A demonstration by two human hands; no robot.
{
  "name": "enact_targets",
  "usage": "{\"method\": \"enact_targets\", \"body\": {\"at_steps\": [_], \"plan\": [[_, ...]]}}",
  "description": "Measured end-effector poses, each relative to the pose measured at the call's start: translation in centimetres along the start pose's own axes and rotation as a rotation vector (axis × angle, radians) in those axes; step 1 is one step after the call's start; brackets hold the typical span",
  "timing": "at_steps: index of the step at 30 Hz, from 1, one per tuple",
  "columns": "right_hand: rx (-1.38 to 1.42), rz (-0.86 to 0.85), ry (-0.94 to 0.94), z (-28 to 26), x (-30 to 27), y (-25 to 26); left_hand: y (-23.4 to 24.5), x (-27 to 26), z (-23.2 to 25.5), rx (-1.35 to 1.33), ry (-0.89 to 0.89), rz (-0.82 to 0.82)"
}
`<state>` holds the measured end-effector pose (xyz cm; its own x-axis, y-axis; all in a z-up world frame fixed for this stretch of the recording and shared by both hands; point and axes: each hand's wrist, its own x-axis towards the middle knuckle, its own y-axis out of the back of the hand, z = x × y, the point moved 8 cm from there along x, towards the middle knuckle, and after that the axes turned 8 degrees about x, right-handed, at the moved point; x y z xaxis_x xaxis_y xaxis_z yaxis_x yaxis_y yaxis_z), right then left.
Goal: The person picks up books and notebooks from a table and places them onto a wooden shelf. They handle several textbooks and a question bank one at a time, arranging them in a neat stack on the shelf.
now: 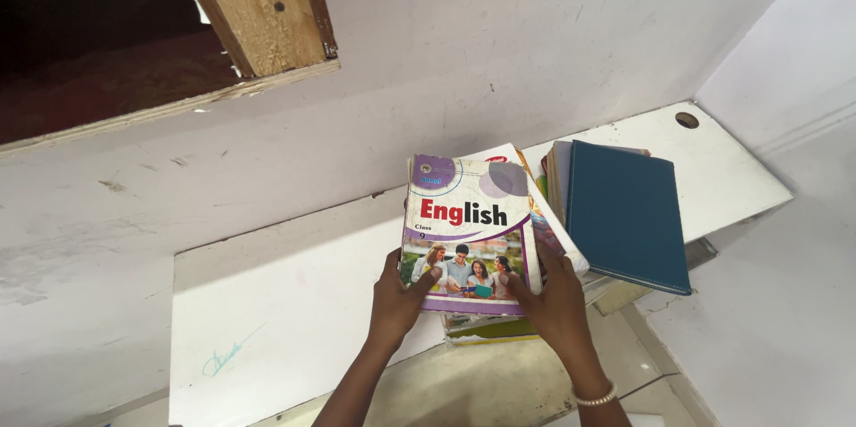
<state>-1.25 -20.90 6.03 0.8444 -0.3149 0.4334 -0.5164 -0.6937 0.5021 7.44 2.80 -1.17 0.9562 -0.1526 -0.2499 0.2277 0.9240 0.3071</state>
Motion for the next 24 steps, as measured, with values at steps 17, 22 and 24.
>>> {"method": "enact_targets", "body": {"at_steps": [17,22,24], "plan": [[0.83,-0.153,-0.72,5.9,-3.4,-4.7,2.0,-2.3,-0.6,0.094,-0.227,0.039],[0.864,-0.152,-0.577,2.5,-4.1,-4.5,4.9,-6.3,2.8,0.141,-0.272,0.086],[0.888,-0.132,-0.509,0.5,-4.2,-3.8,6.3,-8.2,4.4,0.139,-0.291,0.084]]}}
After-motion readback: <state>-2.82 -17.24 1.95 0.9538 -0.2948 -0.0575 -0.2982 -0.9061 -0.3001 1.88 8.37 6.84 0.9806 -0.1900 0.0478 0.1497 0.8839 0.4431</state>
